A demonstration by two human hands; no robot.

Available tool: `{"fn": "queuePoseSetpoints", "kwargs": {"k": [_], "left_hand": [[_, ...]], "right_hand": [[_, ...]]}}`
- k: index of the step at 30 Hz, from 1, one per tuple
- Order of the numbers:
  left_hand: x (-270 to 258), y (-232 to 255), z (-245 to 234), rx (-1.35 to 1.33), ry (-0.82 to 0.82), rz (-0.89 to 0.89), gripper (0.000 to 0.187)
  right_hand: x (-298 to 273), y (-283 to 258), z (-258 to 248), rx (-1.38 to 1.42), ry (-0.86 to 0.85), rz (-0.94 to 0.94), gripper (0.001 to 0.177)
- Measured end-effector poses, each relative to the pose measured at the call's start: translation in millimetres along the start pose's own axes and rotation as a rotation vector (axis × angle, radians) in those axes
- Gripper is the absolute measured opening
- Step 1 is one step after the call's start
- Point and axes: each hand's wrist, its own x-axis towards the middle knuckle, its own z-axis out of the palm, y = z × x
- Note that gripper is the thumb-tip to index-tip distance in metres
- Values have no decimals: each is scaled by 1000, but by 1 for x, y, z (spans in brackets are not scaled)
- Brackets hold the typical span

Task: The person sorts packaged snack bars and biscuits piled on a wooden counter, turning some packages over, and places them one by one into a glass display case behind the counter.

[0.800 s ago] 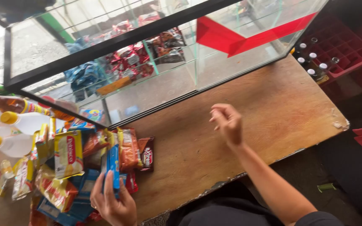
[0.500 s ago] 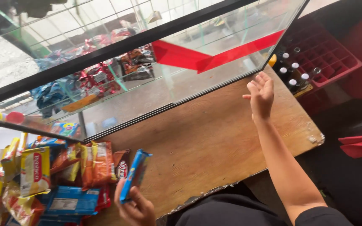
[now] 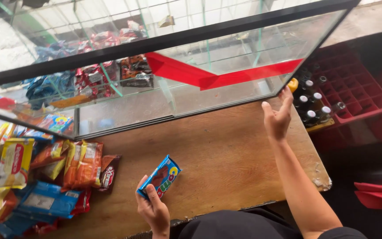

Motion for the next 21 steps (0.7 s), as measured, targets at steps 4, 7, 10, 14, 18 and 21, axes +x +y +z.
{"fn": "queuePoseSetpoints", "kwargs": {"k": [4, 7, 10, 14, 18, 21], "left_hand": [[2, 3, -1, 5, 76, 14, 40], [14, 14, -7, -149, 84, -50, 38], [25, 20, -16, -362, 27, -209, 39], [38, 24, -26, -524, -56, -307, 41], [57, 32, -49, -525, -267, -241, 34], [73, 30, -71, -467, -394, -300, 30]], "right_hand": [[-4, 19, -1, 72, -13, -100, 71], [-23, -2, 13, 176, 34, -63, 64], [-47, -28, 32, 262, -5, 80, 56], [-94, -72, 63, 301, -374, 164, 36], [-153, -114, 102, 351, -761, 244, 24], [-191, -156, 126, 454, -902, 306, 31]]}}
